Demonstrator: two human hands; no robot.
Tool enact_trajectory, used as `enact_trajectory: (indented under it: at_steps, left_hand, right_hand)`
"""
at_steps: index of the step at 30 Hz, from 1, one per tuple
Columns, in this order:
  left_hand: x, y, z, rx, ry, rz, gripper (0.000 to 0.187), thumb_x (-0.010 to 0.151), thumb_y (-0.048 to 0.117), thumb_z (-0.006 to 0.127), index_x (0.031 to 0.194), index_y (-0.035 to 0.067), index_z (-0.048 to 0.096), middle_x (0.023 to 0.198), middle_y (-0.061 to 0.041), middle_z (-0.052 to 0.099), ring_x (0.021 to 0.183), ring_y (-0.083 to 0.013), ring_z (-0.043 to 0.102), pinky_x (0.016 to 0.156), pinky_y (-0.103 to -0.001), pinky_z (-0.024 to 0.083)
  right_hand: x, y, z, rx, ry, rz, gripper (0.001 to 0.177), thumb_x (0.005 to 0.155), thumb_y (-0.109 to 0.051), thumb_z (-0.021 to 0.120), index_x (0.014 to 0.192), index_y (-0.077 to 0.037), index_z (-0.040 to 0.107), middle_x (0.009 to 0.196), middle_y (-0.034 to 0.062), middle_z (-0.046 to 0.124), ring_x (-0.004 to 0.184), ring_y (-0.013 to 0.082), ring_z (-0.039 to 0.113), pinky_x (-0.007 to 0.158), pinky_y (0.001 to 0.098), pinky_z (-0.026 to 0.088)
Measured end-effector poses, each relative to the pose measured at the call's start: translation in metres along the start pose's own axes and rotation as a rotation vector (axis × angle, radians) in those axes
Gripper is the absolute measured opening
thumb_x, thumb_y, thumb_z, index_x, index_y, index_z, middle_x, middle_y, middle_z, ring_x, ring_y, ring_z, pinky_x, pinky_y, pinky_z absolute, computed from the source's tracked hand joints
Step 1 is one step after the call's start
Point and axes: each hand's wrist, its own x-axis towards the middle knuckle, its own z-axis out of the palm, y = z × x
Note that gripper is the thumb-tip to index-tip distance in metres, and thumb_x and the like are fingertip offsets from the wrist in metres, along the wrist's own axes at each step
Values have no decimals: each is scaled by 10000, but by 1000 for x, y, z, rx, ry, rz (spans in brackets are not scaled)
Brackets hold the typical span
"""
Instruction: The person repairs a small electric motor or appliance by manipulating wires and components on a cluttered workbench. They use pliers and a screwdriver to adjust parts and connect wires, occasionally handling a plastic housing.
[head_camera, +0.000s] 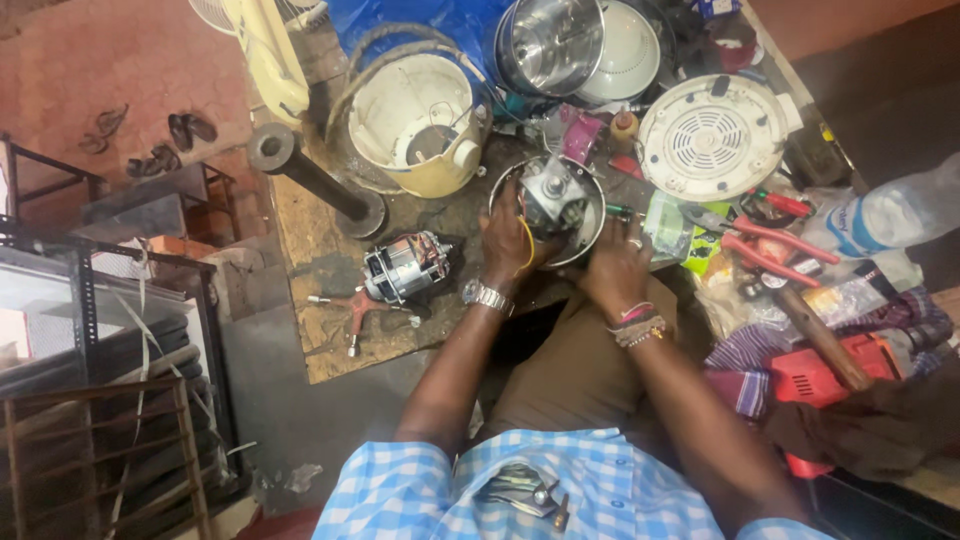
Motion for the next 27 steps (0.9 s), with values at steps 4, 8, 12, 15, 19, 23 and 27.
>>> enact_trajectory:
  at_steps: [4,8,12,15,19,23,27]
  left_hand:
    - [1,-22,9,-23,-63,-58,1249,580,529,942,1541,43,310,1502,-221,494,1393,-393,477,1147,-586,334]
    - [-2,-27,13,128,-110,37,1216,607,545,937,1548,60,341,1585,-202,431,1471,-342,418,1227,-650,170]
    - [3,-14,4,52,-15,74,1337,591,547,945,1568,41,185,1574,-249,406,1452,-363,418,1219,-627,140]
    - [9,2,-7,89,53,182,1290,629,519,976,1546,111,165,1571,-292,408,1424,-389,460,1202,-541,249]
    - [11,22,-17,-266,-65,-87,1438,632,469,901,1625,33,-44,1413,-206,604,1254,-358,637,1098,-436,472]
    - [17,38,-25,-209,52,-29,1380,643,383,965,1610,48,40,1428,-236,578,1194,-383,669,999,-403,553]
    - [28,46,-42,-308,126,103,1385,649,339,988,1610,36,37,1405,-194,633,1261,-327,675,1114,-385,512]
  right_hand:
    - [-14,5,0,156,181,-102,1121,686,-415,882,1559,48,352,1549,239,452,1485,459,332,1111,615,307]
    - [-17,12,0,317,279,-222,899,756,-318,875,1491,-11,459,1533,217,470,1462,437,370,1149,564,338]
    - [-11,17,-2,466,338,-215,536,839,-210,855,1303,-43,645,1406,149,604,1370,367,513,1126,486,427]
    - [-8,18,-6,584,411,-158,386,860,-158,843,1195,-38,695,1292,127,665,1243,337,590,1067,445,482]
    - [-8,14,-14,609,457,-181,333,851,-118,829,1149,-41,703,1237,114,685,1175,326,607,1038,442,487]
    - [-6,8,-21,538,481,-234,305,864,-84,809,1149,-45,708,1223,116,681,1176,334,599,1035,437,476]
    - [11,12,-12,300,335,-255,269,847,-146,791,1103,-71,757,1187,126,667,1157,351,578,975,485,439]
